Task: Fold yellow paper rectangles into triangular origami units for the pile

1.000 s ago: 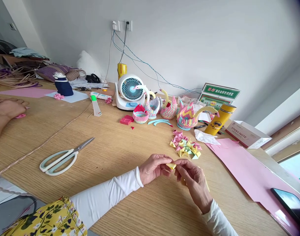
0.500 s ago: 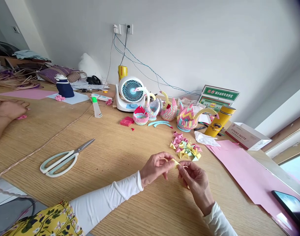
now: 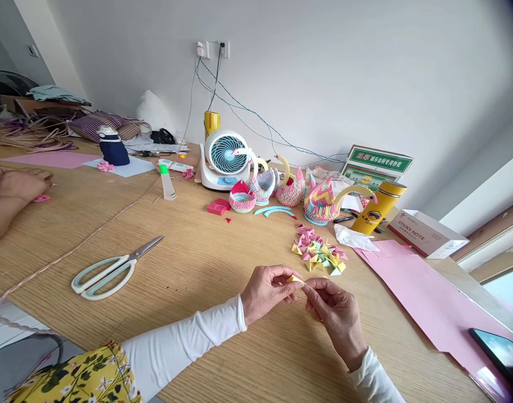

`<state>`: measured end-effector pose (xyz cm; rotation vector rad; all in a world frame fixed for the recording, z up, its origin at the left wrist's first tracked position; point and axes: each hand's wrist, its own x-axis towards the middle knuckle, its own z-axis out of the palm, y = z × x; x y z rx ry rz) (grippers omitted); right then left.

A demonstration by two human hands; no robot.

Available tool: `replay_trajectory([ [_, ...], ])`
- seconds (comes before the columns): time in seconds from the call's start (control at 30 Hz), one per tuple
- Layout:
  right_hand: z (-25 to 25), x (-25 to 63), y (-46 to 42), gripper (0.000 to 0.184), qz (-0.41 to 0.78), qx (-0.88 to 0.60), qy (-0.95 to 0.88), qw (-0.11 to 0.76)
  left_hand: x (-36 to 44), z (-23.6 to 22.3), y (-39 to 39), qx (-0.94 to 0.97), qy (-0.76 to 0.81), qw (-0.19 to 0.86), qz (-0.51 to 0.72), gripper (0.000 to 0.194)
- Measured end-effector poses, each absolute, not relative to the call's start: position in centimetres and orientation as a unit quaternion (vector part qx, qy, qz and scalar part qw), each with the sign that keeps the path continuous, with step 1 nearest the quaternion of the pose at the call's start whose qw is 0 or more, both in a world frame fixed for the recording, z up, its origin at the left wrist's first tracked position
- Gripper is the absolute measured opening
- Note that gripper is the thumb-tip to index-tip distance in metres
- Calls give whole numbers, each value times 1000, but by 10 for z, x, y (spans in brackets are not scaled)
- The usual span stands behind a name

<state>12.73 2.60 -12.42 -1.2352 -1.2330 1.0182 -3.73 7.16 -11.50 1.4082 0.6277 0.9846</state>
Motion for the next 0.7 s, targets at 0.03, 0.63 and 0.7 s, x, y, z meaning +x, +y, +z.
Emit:
replay_trajectory([
  [0.03, -124, 127, 26, 28, 426, -518, -516, 533, -37, -116, 71, 611, 272, 609, 427, 31],
  [0.63, -121, 126, 24, 20, 344, -526, -571, 529, -36, -109, 64, 621, 314, 586, 415, 36],
  [0.7, -123, 128, 25, 19, 349, -518, -576, 528, -36, -108, 63, 624, 313, 584, 414, 36],
])
